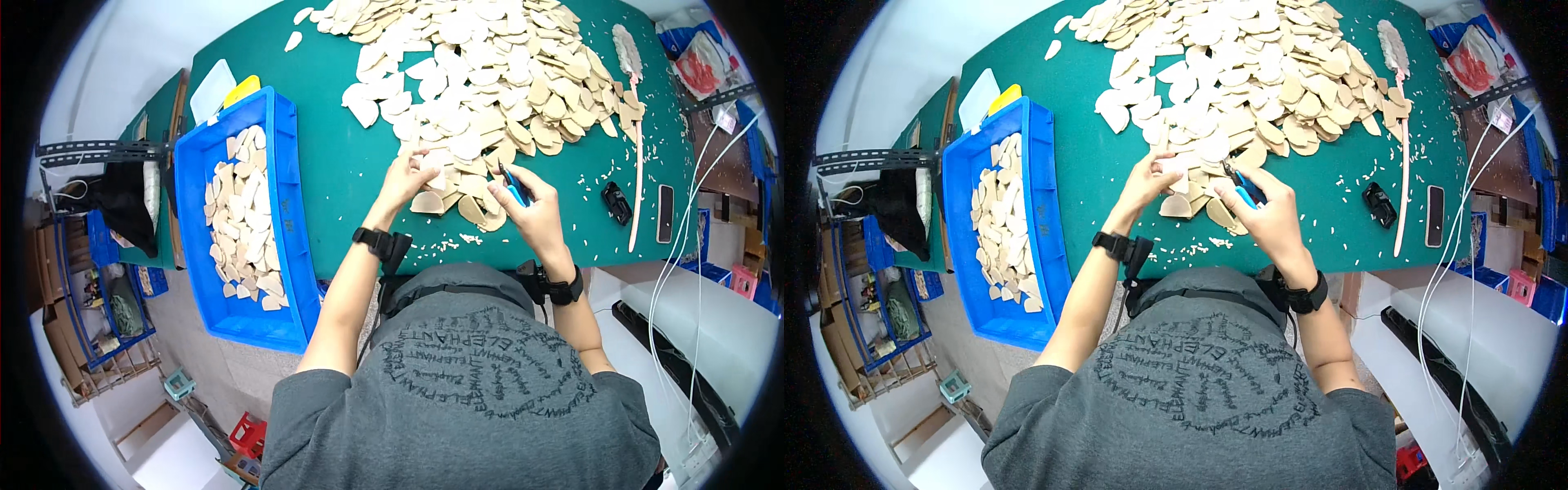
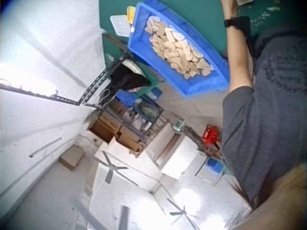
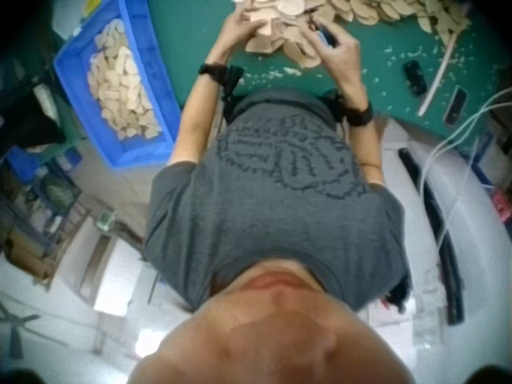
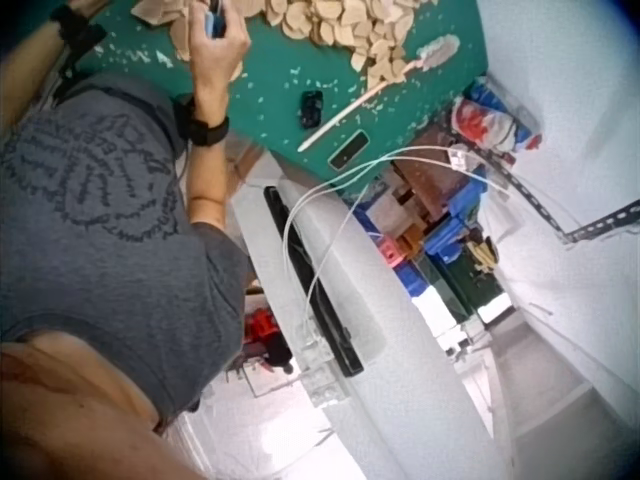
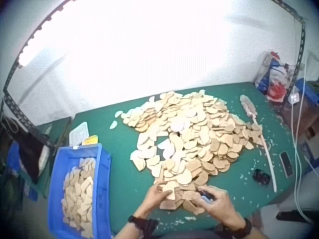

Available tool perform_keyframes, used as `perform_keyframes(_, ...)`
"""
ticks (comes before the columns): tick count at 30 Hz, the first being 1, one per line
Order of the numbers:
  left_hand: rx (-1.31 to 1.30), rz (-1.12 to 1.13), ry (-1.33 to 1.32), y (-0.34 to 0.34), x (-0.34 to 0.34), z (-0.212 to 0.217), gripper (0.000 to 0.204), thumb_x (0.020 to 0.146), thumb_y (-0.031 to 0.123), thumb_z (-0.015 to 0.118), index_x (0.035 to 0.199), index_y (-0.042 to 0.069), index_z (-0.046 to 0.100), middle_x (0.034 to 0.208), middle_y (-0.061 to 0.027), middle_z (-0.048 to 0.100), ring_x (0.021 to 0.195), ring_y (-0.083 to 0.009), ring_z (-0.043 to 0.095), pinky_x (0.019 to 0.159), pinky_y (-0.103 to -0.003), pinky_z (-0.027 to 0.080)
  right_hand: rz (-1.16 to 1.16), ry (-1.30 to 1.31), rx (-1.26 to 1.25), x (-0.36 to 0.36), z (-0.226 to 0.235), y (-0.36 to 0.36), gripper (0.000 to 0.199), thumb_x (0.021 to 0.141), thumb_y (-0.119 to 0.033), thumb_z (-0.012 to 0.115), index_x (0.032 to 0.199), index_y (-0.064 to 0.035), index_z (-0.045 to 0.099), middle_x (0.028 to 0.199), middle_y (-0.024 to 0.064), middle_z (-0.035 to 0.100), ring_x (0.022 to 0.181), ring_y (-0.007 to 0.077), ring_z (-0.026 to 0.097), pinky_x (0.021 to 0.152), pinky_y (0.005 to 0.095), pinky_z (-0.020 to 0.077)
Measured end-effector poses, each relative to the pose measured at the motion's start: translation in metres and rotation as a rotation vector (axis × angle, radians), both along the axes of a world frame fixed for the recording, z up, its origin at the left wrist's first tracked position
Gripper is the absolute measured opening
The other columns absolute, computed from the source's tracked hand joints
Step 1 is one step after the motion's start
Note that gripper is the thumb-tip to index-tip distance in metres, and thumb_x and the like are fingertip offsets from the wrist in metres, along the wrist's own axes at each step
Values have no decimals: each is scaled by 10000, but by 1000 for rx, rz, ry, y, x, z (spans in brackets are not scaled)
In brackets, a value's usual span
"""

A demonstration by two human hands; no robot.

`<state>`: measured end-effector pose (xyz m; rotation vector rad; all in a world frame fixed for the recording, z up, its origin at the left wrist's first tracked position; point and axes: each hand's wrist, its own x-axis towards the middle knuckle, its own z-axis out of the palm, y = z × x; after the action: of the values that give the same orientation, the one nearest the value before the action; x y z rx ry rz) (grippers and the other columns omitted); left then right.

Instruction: The person uses a utility knife to trim the edges of small, light-colored wooden pieces. They pick up each piece from a blue bin, carefully shave the edges, and place the finished pieces onto a green work surface. The process is repeated continuously throughout the clip.

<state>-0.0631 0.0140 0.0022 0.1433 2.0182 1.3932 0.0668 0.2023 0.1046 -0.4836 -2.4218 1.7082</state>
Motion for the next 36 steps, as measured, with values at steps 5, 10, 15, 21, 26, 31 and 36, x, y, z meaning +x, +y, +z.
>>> perform_keyframes(5,601,287,-309,-24,31,76,420,839,94,648,1206,21,457,1040,-78,617,943,-146,624,815,-281,516,62,-51,-80,-6,1,-37,412,790,-295,716,1060,8,644,917,114,669,780,141,600,707,267,474)
perform_keyframes(10,735,347,-217,-42,47,119,407,867,123,627,1216,23,445,1140,-112,594,1037,-185,602,860,-310,509,67,-55,-132,-12,7,-63,421,794,-305,713,1061,11,641,889,106,673,807,140,620,741,267,486)
perform_keyframes(15,817,454,-154,-55,54,131,361,886,108,608,1198,11,455,1118,-143,604,1005,-192,612,848,-324,525,112,50,-233,-18,19,-83,360,807,-255,711,1045,7,646,836,79,664,723,103,612,644,231,482)
perform_keyframes(21,822,480,-80,-65,58,131,341,890,90,594,1186,35,433,1201,-190,556,1054,-230,592,857,-335,532,119,95,-219,-21,16,-98,349,809,-245,713,1041,7,647,747,51,643,622,80,591,550,216,464)
perform_keyframes(26,813,517,20,-66,64,132,340,886,84,603,1177,34,435,1154,-173,576,1022,-210,599,846,-330,540,101,75,-74,-25,31,-108,360,802,-249,720,1042,10,647,721,43,628,598,76,578,532,224,461)
perform_keyframes(31,807,556,68,-65,64,131,337,880,103,624,1168,34,464,1073,-135,606,976,-176,604,838,-307,529,61,140,-110,-29,22,-113,358,798,-251,726,1029,13,652,734,50,629,604,79,581,516,223,467)
perform_keyframes(36,814,553,71,-66,61,129,332,878,71,613,1169,30,459,1085,-133,592,996,-192,604,841,-322,547,57,109,-181,-33,26,-115,335,793,-234,733,1012,9,658,797,57,633,633,88,584,507,217,491)
